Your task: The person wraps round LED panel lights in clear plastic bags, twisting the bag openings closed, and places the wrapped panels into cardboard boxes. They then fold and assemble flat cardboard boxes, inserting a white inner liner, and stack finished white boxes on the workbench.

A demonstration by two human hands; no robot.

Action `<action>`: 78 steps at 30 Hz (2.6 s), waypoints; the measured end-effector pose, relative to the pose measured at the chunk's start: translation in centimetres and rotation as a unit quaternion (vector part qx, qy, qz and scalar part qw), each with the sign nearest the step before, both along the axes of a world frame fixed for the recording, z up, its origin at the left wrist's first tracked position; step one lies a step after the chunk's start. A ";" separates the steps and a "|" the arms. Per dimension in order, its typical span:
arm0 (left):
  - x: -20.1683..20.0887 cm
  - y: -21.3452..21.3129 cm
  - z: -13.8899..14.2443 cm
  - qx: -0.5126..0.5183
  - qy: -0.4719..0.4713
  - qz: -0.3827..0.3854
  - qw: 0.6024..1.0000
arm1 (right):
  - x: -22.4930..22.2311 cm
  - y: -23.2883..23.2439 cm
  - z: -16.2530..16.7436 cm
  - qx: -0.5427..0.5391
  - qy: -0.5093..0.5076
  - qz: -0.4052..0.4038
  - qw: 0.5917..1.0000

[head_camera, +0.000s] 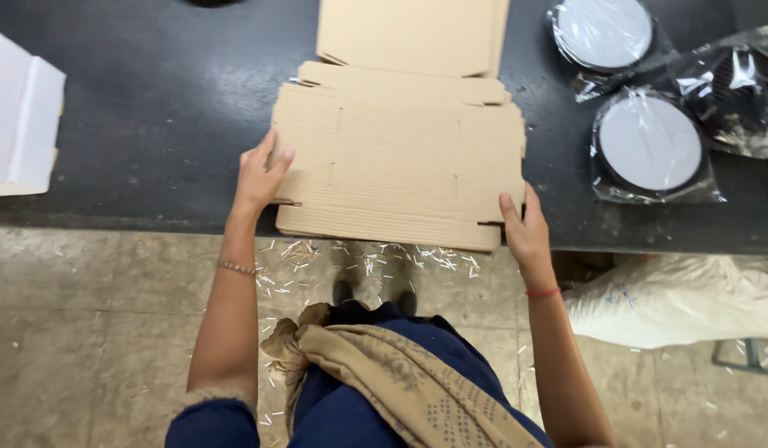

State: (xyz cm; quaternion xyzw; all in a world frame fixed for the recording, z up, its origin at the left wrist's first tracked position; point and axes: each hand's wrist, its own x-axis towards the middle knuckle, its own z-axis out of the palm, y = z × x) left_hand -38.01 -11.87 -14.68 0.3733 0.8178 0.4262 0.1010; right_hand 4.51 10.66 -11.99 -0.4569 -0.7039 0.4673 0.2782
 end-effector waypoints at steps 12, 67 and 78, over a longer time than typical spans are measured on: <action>-3.4 1.1 2.5 -0.016 -0.417 -0.016 0.909 | 0.1 8.9 -2.4 -0.225 0.006 -0.029 0.974; -5.9 -4.0 5.1 0.157 0.005 0.126 0.979 | -15.4 -5.6 9.1 0.086 0.226 0.112 0.964; -5.0 -4.1 -0.7 0.085 -0.069 -0.005 0.994 | -5.9 -9.9 5.6 0.029 0.083 0.000 0.996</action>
